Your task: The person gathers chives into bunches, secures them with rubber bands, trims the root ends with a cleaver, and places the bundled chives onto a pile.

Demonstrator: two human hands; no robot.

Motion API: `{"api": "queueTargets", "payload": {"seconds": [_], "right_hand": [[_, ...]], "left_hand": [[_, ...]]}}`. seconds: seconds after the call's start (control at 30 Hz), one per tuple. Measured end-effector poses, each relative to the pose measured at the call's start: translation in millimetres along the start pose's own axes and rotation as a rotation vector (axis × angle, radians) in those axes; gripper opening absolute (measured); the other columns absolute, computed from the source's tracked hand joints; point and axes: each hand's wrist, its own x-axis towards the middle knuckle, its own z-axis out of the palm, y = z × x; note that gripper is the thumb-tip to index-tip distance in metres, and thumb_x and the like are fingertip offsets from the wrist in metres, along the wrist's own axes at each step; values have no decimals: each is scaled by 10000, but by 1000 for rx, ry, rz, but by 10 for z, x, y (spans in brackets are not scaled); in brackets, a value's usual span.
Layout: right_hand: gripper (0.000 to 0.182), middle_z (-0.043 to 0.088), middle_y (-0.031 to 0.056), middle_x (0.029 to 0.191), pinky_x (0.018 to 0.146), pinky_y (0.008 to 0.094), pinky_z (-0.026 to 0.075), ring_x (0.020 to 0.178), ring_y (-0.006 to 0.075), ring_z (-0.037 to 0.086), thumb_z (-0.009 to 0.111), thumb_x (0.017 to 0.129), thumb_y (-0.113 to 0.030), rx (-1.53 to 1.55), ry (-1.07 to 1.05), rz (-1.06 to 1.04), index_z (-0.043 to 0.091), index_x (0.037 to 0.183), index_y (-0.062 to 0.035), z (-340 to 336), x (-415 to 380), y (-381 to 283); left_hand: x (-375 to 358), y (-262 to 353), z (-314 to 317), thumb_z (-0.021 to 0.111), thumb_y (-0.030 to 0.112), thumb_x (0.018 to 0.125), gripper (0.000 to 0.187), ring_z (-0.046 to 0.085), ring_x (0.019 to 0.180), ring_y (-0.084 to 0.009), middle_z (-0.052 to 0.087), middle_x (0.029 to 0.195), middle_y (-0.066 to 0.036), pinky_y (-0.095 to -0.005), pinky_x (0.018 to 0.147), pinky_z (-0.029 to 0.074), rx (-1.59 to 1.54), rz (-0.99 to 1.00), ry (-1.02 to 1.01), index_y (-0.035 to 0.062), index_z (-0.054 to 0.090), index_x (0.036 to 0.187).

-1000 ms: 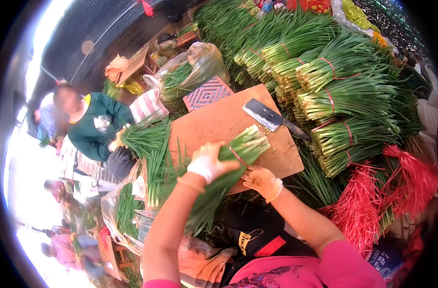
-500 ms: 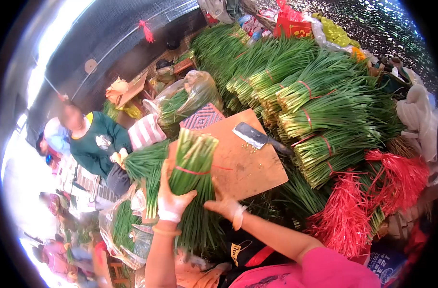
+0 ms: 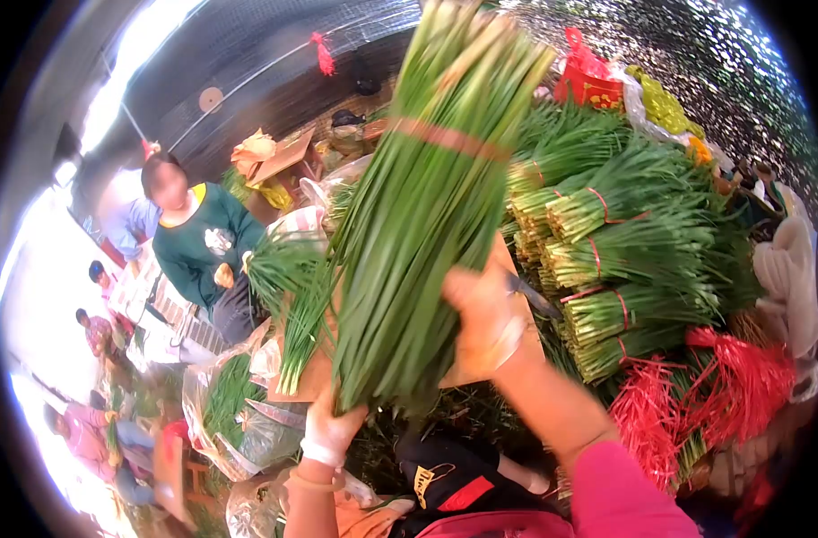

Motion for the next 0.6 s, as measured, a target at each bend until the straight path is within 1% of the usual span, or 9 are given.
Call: {"api": "queueTargets", "payload": {"seconds": [0.07, 0.13, 0.17, 0.23, 0.3, 0.33, 0.4, 0.5, 0.6], "right_hand": [[493, 605, 84, 1066, 811, 328, 512, 903, 198, 597, 647, 783, -95, -88, 68, -193, 443, 1222, -4, -190, 519, -419], [499, 636, 80, 961, 775, 302, 512, 826, 156, 601, 675, 753, -105, 53, -20, -154, 476, 1205, -31, -676, 1363, -756], [539, 649, 113, 1041, 823, 303, 503, 908, 180, 620, 691, 747, -125, -449, -9, -519, 495, 1235, -8, -728, 1606, -1122], [604, 642, 145, 1107, 847, 302, 502, 968, 193, 618, 698, 733, -117, -1072, 265, -688, 485, 1288, -11, -1034, 2285, -1709], [664, 636, 155, 1140, 872, 324, 497, 990, 229, 621, 685, 746, -91, -1113, 220, -609, 441, 1363, -111, -792, 2460, -2182], [667, 629, 141, 1161, 885, 337, 492, 1001, 245, 621, 681, 754, -86, -1217, 204, -699, 438, 1369, -173, -874, 2729, -2239], [673, 587, 107, 1238, 917, 379, 464, 1075, 283, 593, 681, 779, -103, -1538, 191, -862, 430, 1373, -295, -1223, 3337, -2372], [891, 432, 71, 1402, 1020, 443, 377, 1259, 256, 443, 730, 728, -156, -2298, 548, -377, 235, 1464, -245, -1629, 3538, -2064], [872, 317, 80, 1470, 1014, 496, 353, 1312, 247, 358, 729, 701, -210, -2412, 648, 168, 268, 1440, -180, -2402, 3411, -1273]], "left_hand": [[-355, -482, -125, 650, 48, 816, 553, 608, 721, -97, 667, 908, -80, -227, 662, 487, -224, -333, -34, 9, 464, 1335], [-749, -812, -404, 658, 37, 821, 545, 577, 751, -76, 648, 902, -51, -208, 696, 480, -294, -445, 30, 4, 472, 1332], [-985, -1107, -560, 660, 35, 813, 521, 580, 783, -76, 649, 920, -47, -209, 727, 480, -234, -511, 116, -6, 499, 1307], [-1553, -1801, -922, 634, 30, 785, 512, 579, 855, -86, 655, 949, -45, -227, 774, 482, -105, -472, 263, 1, 529, 1285], [-1746, -1230, -1099, 680, 203, 833, 424, 582, 1008, -213, 628, 1105, -122, -320, 882, 466, -9, -568, 330, 102, 577, 1231], [-1818, -982, -1148, 646, 150, 855, 360, 582, 936, -154, 627, 1041, -66, -273, 786, 491, 252, -679, 336, 79, 580, 1201], [-2088, -1065, -1205, 632, 130, 862, 345, 553, 712, -113, 620, 922, -46, -265, 612, 480, 18, -907, 401, 72, 581, 1198], [-2720, -1694, -1126, 629, 110, 850, 371, 536, 693, -102, 617, 900, -13, -248, 613, 462, -147, -900, 396, 74, 580, 1217], [-3025, -1715, -1101, 625, 106, 847, 381, 542, 709, -109, 617, 910, -7, -249, 633, 464, -137, -1022, 247, 69, 579, 1223]]}}
